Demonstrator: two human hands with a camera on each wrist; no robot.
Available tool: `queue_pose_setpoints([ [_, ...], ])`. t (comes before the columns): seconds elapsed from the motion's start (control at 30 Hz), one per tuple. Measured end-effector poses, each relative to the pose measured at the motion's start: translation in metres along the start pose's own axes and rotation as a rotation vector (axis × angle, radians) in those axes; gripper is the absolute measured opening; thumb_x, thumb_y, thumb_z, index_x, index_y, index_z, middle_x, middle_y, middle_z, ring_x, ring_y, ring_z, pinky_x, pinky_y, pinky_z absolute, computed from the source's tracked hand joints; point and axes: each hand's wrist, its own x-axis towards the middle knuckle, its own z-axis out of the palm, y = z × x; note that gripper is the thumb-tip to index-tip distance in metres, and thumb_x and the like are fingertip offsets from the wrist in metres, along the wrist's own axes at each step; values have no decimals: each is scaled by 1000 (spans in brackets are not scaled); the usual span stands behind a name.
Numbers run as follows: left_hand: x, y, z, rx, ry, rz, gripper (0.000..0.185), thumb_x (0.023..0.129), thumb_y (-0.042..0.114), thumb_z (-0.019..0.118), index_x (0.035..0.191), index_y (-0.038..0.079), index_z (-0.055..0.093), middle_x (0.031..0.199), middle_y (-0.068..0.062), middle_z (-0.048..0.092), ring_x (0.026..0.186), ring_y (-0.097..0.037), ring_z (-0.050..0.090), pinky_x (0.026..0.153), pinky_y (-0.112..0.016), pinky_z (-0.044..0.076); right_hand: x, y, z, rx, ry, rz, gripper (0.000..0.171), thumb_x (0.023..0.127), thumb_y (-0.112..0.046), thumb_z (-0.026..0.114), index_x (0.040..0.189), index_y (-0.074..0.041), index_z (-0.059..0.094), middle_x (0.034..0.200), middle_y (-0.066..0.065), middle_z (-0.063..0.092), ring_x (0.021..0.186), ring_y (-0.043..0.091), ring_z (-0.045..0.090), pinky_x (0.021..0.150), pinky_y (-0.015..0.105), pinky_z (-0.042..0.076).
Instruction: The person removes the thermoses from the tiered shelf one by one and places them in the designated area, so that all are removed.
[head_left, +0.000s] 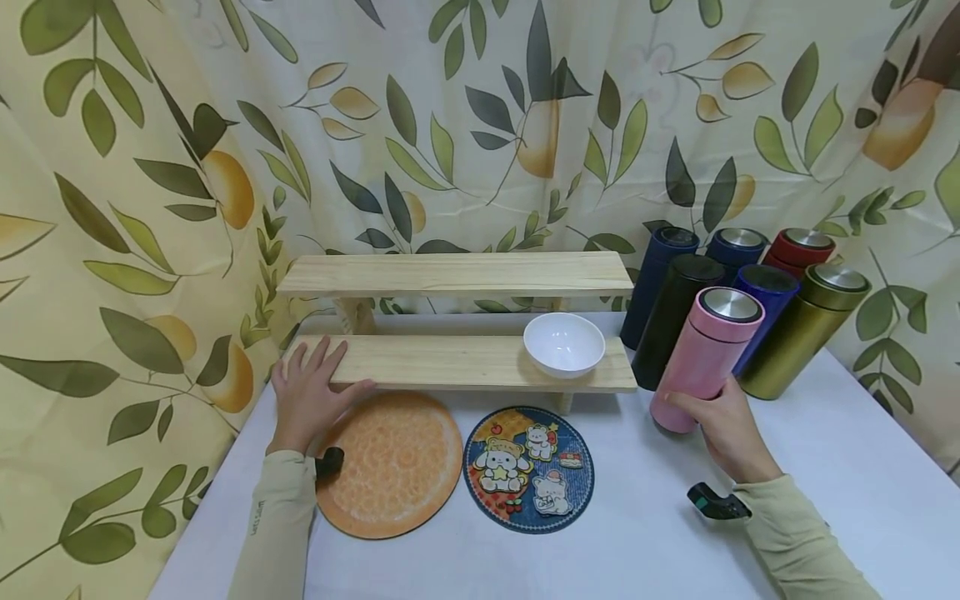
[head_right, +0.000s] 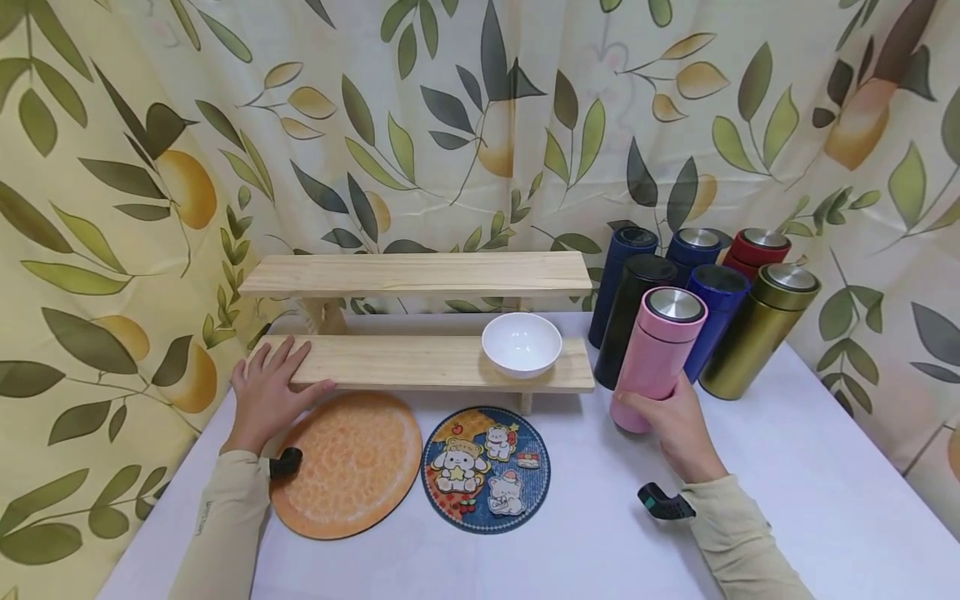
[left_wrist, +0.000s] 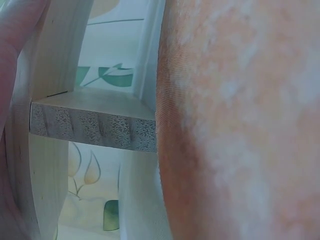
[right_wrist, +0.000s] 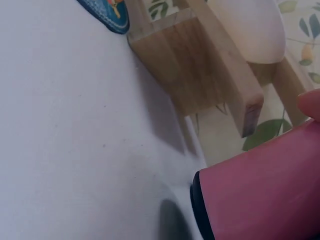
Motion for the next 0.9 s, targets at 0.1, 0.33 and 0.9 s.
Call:
queue_pose_setpoints([
  [0.1,0,0,0,-4,-7,-2,97,91,71,71,162,10,48,170,-23,34,155,-52,18,117,-77,1,1,5,-1,20,4,15,76,99,-2,75,154,-35,34,145,-12,43,136,20,37,115,33,38],
  [0.33,1,4,0,-2,-11,0,97,92,71,70,163,10,47,171,-22,33,156,-52,17,117,-76,1,0,15,-3,34,17,46,76,100,-1,74,154,-36,33,145,-13,42,138,22,35,124,46,28],
  [0.9,2,2,-3,-15,3,21,97,91,72,70,162,10,48,170,-22,34,155,-53,19,117,-77,1,3,25,-1,81,29,44,88,100,-5,76,161,-38,22,155,-8,35,144,24,30,127,55,20],
])
